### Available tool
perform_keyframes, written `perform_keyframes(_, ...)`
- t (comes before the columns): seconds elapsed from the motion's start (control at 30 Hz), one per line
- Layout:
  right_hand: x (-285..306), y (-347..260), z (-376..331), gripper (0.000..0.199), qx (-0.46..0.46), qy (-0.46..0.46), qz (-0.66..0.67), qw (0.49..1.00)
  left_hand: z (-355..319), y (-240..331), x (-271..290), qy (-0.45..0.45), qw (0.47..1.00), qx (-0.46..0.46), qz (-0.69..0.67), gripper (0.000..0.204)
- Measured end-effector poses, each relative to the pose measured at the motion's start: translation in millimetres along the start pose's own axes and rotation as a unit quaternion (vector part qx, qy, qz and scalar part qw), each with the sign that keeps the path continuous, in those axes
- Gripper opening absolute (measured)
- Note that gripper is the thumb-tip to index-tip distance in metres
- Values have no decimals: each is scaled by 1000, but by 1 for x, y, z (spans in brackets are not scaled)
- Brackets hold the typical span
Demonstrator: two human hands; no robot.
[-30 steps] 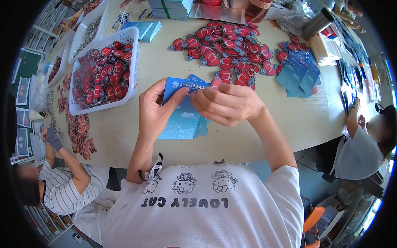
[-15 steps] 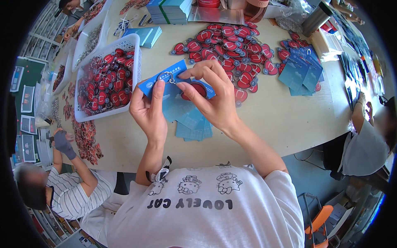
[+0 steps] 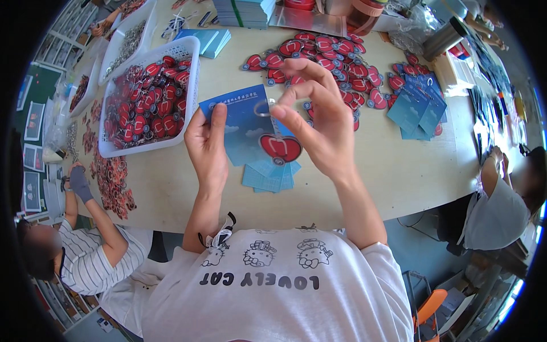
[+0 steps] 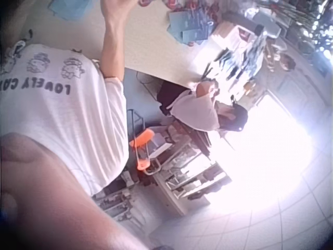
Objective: The person assembles heart-shaped keychains by attaching them to blue cardboard tags. They pick up a keychain, thread the metal ring through the tag, and place the finished item on a growing pile on the table.
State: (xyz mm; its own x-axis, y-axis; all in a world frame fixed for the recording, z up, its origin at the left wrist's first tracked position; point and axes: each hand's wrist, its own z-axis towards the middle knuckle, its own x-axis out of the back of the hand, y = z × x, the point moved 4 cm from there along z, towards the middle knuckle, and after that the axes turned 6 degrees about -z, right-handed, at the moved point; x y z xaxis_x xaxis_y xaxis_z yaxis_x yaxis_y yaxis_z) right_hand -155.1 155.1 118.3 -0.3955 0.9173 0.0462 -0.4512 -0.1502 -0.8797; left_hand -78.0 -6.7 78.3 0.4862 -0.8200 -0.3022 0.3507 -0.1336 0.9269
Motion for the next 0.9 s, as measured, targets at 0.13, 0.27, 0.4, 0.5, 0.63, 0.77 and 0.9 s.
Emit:
perform_keyframes(0.13, -7, -16, -3, 14, 74, -88, -224, 968, 1, -2, -4, -1, 994, -54, 92, 18)
perform_keyframes(0.27, -15, 10, -8, 16, -40, -38, -171, 984, -6, -2, -14, -39, 998, 25, 34, 16)
perform_keyframes(0.4, -15, 14, -5, 14, -68, -12, -94, 993, -12, 0, -22, -106, 985, 93, -97, 25)
perform_keyframes(0.5, -11, 11, -3, 14, -66, -24, -115, 991, -12, -10, -18, -102, 976, 109, -159, 28)
perform_keyframes(0.63, -13, 14, -5, 27, -87, -2, -22, 996, -13, -10, -17, -69, 973, 120, -187, 25)
perform_keyframes(0.77, -17, 9, -6, 44, -131, 33, 79, 988, -11, -7, -17, -71, 974, 115, -179, 26)
perform_keyframes(0.9, -19, 12, -9, 29, -172, 13, 89, 981, -13, 2, -21, -58, 987, 72, -128, 23)
